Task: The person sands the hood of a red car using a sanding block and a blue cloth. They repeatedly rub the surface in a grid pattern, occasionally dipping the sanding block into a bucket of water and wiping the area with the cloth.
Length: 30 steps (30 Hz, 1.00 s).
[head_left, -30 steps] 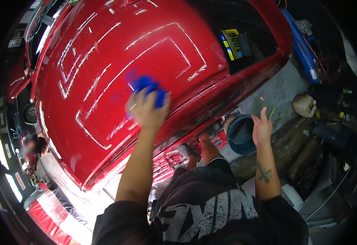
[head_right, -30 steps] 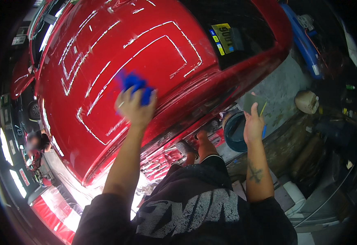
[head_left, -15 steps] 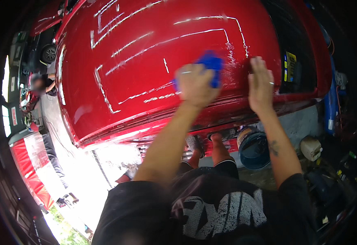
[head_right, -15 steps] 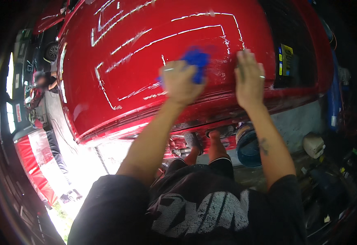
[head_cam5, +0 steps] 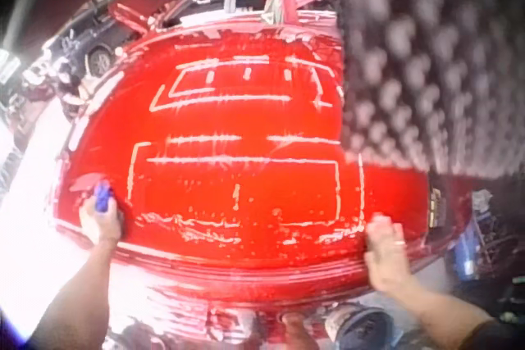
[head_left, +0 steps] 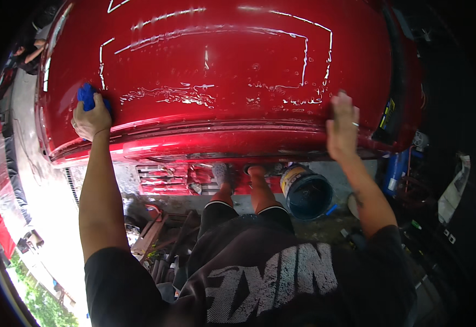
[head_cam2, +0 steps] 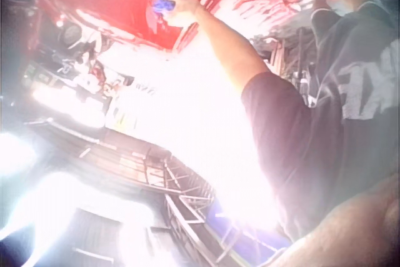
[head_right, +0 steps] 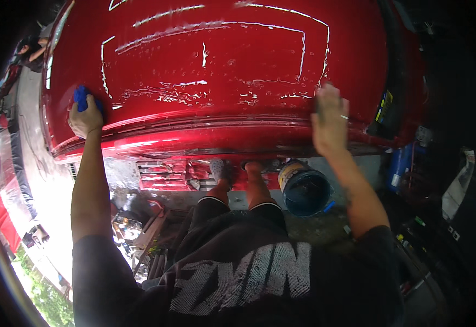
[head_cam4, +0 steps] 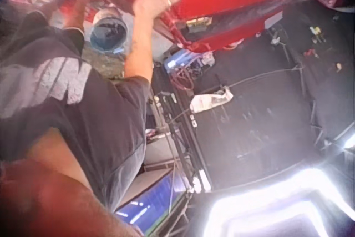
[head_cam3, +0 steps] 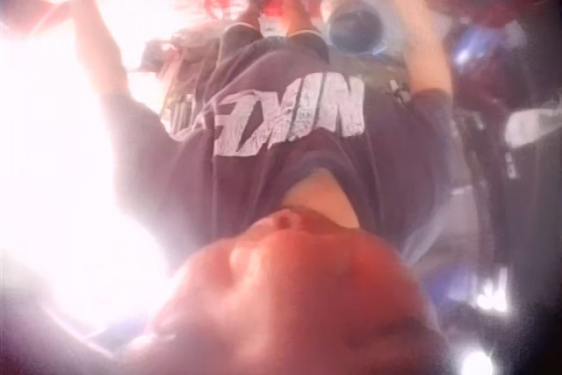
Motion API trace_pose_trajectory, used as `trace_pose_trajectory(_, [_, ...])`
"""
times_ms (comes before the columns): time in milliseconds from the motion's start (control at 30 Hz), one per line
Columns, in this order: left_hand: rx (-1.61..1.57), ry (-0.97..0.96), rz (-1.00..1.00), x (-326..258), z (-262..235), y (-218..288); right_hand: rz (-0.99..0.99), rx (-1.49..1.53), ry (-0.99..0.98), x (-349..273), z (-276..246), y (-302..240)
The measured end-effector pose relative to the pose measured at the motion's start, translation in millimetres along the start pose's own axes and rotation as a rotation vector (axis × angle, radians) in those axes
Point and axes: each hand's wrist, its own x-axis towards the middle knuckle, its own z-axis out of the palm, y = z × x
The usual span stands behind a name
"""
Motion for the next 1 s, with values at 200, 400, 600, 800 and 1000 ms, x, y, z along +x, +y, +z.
trace_pose_trajectory(200, [-0.052,0.038,0.040,-5.0,-8.8,-3.2,-0.311,0.121,0.012,122.2,24.8,-275.2])
trace_pose_trajectory(400, [-0.220,0.075,0.192,-14.7,-11.8,-1.2,-0.494,0.183,0.023,148.0,58.3,-339.1])
trace_pose_trajectory(600, [-0.231,0.137,0.143,-16.4,-11.0,-2.6,-0.163,-0.135,-0.143,26.9,-15.6,-70.6])
trace_pose_trajectory(800, [-0.169,0.118,0.149,-16.3,-13.0,-7.6,-0.410,-0.026,-0.093,70.5,14.4,-207.4])
trace_pose_trajectory(1000, [-0.216,0.093,0.137,-17.5,-12.4,3.3,-0.436,0.071,-0.111,139.1,50.5,-373.2])
